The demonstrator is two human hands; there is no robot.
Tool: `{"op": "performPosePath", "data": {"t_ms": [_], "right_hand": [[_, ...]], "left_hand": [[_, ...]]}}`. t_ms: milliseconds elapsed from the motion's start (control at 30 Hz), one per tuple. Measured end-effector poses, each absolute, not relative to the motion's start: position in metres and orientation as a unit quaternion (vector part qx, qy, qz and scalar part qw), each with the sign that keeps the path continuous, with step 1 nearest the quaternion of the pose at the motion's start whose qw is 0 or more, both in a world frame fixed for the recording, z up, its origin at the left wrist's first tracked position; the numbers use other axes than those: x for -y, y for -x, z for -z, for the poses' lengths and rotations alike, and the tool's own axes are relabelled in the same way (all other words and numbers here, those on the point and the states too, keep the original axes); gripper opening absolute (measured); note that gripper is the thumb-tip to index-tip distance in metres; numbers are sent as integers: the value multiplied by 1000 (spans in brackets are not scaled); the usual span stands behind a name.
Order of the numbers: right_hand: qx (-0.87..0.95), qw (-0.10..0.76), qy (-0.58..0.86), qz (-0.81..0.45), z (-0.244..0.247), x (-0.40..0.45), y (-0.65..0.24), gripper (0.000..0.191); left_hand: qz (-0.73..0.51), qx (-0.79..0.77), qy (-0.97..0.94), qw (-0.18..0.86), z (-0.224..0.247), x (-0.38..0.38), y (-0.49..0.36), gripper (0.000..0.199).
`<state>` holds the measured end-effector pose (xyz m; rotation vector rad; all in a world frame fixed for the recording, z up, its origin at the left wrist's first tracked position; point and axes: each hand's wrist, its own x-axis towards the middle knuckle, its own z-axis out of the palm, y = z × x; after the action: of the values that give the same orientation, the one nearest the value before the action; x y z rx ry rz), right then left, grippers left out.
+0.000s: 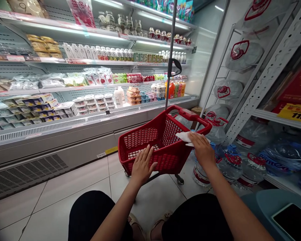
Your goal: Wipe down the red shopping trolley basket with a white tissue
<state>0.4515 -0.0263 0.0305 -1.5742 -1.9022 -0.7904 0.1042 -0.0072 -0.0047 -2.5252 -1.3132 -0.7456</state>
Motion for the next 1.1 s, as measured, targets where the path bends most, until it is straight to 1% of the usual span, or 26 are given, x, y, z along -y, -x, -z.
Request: {"op": "performPosePath", "data": {"t_ms": [67, 167, 267, 333, 467, 567, 667, 733, 833, 967, 1033, 1100], "right_hand": [[692, 286, 592, 296, -29, 26, -450, 67], [705, 293, 576, 290, -17, 26, -415, 66], [754, 271, 534, 269, -5, 26, -375, 68], [780, 252, 510, 260, -5, 26, -367, 70], [768, 239, 521, 286, -22, 29, -410, 76], [717, 248, 570, 315, -34, 28, -458, 77], [689, 264, 595, 318, -33, 25, -473, 77], [689, 280, 595, 306, -24, 21, -455, 76], [720, 294, 568, 272, -5, 18, -397, 75], [781, 279, 509, 232, 12, 20, -331, 75], [796, 271, 489, 229, 12, 22, -331, 76], [799, 271, 484, 232, 6, 23, -354, 77]], "left_hand": [[255, 445, 853, 98, 6, 9, -108, 72], [257, 445, 852, 99, 7, 11, -110, 72], [256, 444, 853, 99, 8, 11, -108, 72], [253, 444, 854, 100, 7, 10, -105, 71], [250, 444, 854, 106, 7, 8, -103, 72], [251, 446, 852, 112, 8, 8, -106, 73], [255, 450, 847, 119, 9, 9, -111, 73], [258, 449, 847, 119, 9, 11, -115, 74], [259, 445, 849, 118, 9, 12, -119, 75], [258, 438, 852, 124, 8, 12, -117, 75], [254, 433, 856, 125, 6, 11, -111, 73], [250, 440, 854, 124, 4, 8, -100, 69]]}}
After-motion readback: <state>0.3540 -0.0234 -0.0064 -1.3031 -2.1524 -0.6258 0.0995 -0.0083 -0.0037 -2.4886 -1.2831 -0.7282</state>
